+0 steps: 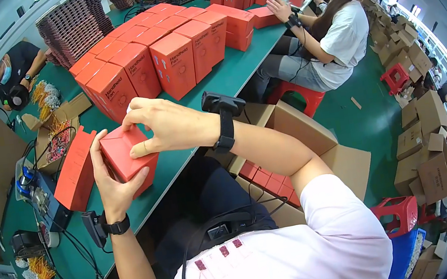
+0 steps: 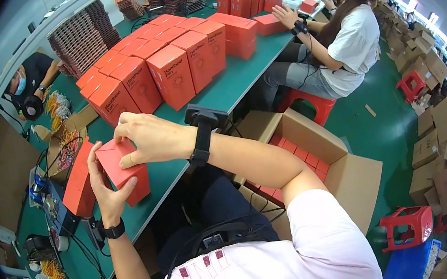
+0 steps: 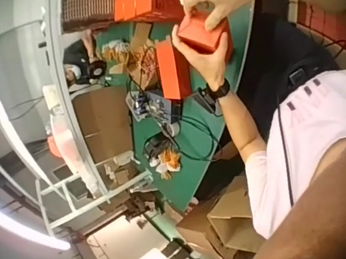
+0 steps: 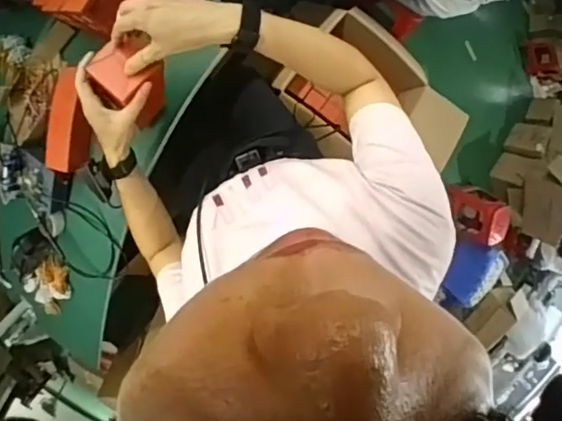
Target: Packaging handheld fans into individual red boxes and then into larger cartons.
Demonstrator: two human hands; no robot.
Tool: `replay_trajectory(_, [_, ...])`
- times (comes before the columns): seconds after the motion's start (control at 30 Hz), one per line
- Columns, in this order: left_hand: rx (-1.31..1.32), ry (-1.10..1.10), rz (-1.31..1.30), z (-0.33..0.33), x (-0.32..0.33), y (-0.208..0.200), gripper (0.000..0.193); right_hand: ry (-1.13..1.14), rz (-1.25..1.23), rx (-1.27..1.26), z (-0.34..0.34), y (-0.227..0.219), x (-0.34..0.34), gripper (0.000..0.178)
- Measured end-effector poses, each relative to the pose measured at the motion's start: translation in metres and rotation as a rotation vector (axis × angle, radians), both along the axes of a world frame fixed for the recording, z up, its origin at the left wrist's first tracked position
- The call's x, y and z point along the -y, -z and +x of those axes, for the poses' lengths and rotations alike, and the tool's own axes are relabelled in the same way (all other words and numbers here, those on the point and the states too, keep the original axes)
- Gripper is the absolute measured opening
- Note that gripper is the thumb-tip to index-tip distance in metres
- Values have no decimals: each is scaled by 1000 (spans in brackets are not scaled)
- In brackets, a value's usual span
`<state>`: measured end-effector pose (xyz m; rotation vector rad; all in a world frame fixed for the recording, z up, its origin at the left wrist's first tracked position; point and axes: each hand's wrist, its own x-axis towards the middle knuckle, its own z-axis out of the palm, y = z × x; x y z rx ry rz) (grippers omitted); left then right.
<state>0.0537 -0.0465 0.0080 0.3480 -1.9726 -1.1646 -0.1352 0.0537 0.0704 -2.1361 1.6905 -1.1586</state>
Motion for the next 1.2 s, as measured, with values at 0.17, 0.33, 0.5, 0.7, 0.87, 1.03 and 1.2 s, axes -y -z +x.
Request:
replay_trajectory(0.17, [-12,5,8,8,-9,-2,102,-48,-42,-99,0,-2,-2,36])
replay_trajectory(0.33, [16,43,-215,1,-16,-12,96,-84,-133,-169,-15,-5,5,25])
replay_trajectory(0.5, [-1,111,-177,0,-13,-4,96,-47,292,12,-6,-27,-5,27])
replay_trajectory(0.7, [9,84,-164,14,-10,-6,97,-207,512,230,-18,-22,8,30])
replay_trajectory(0.87, [-20,-23,-210,28,7,-3,101,-284,242,219,-38,-22,11,6])
replay_trajectory(1.03, [92,-71,-468,28,3,-31,89,-220,-241,-750,-13,-21,11,38])
replay_trajectory(1.2, [312,-76,-691,38,6,-46,55,-256,62,-352,-5,-31,0,29])
